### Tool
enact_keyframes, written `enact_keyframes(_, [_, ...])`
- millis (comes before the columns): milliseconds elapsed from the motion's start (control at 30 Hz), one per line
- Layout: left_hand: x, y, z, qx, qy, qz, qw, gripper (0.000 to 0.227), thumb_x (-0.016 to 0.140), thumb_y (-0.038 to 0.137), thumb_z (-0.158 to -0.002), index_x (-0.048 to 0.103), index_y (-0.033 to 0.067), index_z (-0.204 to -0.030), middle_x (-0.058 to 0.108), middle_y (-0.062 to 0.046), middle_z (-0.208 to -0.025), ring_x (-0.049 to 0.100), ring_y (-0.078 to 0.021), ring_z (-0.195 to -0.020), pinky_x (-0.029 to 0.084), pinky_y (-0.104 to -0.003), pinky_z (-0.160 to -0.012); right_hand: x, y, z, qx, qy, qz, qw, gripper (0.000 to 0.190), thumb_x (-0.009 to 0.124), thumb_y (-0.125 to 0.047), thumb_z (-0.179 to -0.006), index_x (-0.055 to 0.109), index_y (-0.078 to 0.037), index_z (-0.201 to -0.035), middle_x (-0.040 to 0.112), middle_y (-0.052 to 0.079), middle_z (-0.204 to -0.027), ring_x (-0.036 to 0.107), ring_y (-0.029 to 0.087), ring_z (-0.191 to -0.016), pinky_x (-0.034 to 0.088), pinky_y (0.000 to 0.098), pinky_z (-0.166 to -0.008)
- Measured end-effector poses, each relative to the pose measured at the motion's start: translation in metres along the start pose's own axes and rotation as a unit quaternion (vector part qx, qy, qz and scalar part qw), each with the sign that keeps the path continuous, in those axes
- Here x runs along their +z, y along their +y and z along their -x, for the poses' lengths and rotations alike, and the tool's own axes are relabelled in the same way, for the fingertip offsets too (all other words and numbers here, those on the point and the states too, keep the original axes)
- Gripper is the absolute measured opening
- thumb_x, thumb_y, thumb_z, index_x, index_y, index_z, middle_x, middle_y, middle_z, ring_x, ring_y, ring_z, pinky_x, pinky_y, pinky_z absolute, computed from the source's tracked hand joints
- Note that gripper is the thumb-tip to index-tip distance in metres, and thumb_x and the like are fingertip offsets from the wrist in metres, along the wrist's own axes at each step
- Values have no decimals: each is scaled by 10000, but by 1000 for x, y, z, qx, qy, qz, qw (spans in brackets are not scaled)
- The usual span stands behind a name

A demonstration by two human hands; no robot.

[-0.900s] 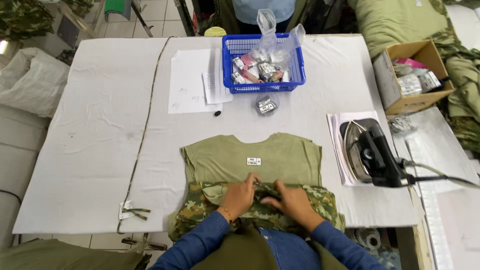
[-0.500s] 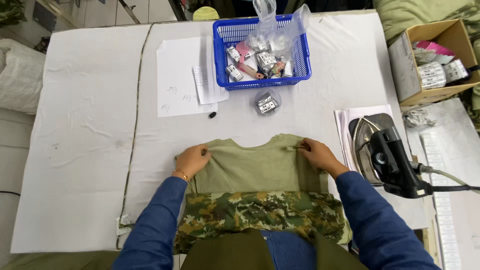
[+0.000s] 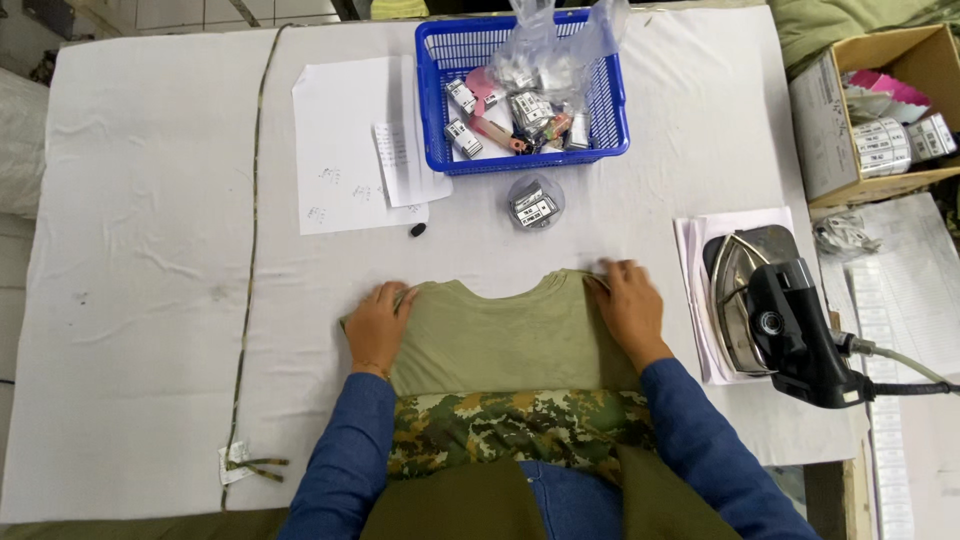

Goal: The person irons a camouflage-patterned shirt laid out on a white table. They repeatedly place a small white label on the shirt's upper back and press it with a steam iron. The person adjusts the shirt's position and smooths the fabric between each ironing pass.

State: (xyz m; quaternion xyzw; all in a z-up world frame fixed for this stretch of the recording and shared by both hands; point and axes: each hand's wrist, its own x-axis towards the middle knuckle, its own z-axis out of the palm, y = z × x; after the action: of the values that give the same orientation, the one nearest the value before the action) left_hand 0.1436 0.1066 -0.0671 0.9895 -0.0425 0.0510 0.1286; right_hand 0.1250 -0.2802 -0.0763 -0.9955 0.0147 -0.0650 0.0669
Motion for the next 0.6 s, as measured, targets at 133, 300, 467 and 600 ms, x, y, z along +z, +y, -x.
enact_keyframes(133, [5, 37, 10, 244, 149, -147, 947, 128, 533, 189, -982, 581, 87, -1044, 628, -153, -883, 678, -335, -922, 529, -406, -690, -54, -22, 42, -52, 121, -41, 990, 260, 656, -195, -908, 587, -24, -1090, 524, 172, -933, 583, 381, -870, 498, 444, -761])
enact_keyframes(300, [2, 63, 41, 154, -85, 48, 983, 546, 469, 452, -977, 356, 311, -1492, 311, -71, -1533, 196, -307, -1451, 123, -644, -1089, -74, -15, 31, -23, -174, 69, 982, 720, 515, -526, -914, 425, -89, -1479, 549, 233, -1369, 439, 413, -1362, 268, 557, -1172])
enact_keyframes(467, [4, 55, 35, 8, -90, -9, 996, 579, 328, 511, -1031, 235, 278, -1554, 188, -122, -1608, 135, -344, -1474, 69, -722, -1054, -23, -33, -97, -176, 79, -8, 981, 226, 713, -232, -857, 676, -175, -1072, 659, 35, -977, 638, 236, -983, 516, 341, -844])
enact_keyframes(600, [7, 53, 33, -5, -121, -14, 993, 615, 310, 556, -1013, 168, 315, -1561, 119, -85, -1629, 88, -316, -1486, 44, -730, -1061, -4, -59, -165, -252, -121, 76, 957, 240, 772, -348, -750, 728, -261, -969, 711, -34, -1005, 634, 207, -1006, 543, 333, -797])
